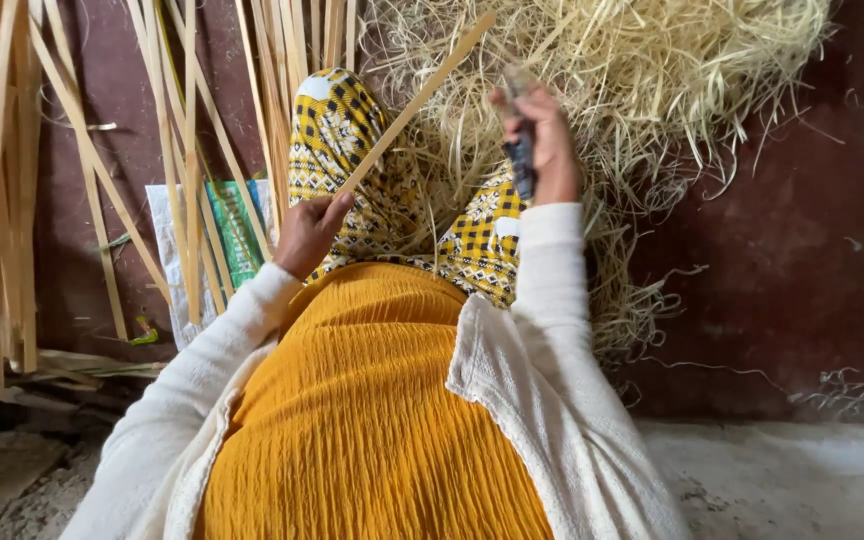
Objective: A person sitting on the floor uses a small knife to shave thin strips from a piece of bamboo to prepare it for weaving.
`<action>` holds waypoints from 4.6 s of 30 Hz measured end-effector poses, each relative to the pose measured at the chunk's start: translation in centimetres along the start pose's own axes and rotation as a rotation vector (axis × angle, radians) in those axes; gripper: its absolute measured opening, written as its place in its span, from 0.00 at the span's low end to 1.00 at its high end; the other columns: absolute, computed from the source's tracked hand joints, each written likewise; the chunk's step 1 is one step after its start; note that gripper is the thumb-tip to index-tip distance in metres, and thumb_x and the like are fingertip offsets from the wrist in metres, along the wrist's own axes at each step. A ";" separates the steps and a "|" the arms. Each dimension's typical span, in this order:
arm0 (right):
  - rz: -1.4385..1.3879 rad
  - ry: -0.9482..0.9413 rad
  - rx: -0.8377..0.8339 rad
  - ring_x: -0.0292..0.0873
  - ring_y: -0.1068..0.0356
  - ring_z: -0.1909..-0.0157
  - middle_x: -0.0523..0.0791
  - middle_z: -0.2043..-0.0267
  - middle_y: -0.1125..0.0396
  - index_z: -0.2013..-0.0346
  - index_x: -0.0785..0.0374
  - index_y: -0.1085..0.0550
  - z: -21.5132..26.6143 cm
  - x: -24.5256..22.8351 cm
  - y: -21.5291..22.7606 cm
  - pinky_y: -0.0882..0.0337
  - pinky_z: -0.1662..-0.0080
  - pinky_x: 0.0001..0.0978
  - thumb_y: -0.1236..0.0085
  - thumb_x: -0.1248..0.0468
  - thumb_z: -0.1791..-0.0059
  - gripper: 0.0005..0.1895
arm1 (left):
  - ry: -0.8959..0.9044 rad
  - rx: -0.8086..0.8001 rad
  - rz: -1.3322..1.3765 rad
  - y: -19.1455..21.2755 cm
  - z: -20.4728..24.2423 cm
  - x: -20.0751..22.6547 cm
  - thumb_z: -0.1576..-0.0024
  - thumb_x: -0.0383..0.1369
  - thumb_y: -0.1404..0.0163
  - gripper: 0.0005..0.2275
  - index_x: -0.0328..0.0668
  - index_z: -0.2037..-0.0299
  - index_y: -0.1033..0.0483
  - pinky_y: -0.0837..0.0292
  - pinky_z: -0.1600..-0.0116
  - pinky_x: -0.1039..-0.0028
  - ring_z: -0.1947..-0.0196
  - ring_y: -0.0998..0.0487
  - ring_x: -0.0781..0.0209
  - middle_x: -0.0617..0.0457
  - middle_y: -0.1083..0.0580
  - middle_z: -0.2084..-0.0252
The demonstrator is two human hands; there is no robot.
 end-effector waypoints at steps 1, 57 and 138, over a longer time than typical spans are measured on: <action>0.000 0.002 0.005 0.30 0.39 0.79 0.49 0.58 0.28 0.37 0.61 0.33 0.5 0.9 -0.7 0.39 0.78 0.17 0.55 0.74 0.47 0.22 | -0.001 -0.005 0.000 -0.4 -0.6 1.2 0.34 0.46 0.57 0.23 0.47 0.82 0.35 0.46 0.82 0.80 0.89 0.46 0.72 0.62 0.42 0.87; -0.143 0.107 -0.065 0.37 0.33 0.74 0.51 0.47 0.31 0.45 0.63 0.28 2.2 0.6 -0.3 0.31 0.74 0.25 0.49 0.73 0.49 0.17 | -0.344 0.047 -0.348 0.3 0.9 1.0 0.36 0.41 0.52 0.16 0.40 0.73 0.21 0.39 0.86 0.76 0.91 0.36 0.69 0.55 0.29 0.86; -0.039 -0.063 -0.084 0.31 0.35 0.79 0.50 0.52 0.28 0.36 0.62 0.34 2.5 3.8 -3.4 0.34 0.78 0.17 0.53 0.73 0.46 0.22 | 0.079 -0.122 0.067 -0.3 2.0 0.3 0.34 0.43 0.66 0.17 0.43 0.66 0.30 0.34 0.67 0.74 0.75 0.35 0.65 0.56 0.35 0.74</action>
Point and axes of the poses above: each hand's wrist, its own z-axis away from the middle knuckle, its own y-axis out of the back of the hand, x = y × z, the point moved 3 cm from there along -z, towards the middle knuckle
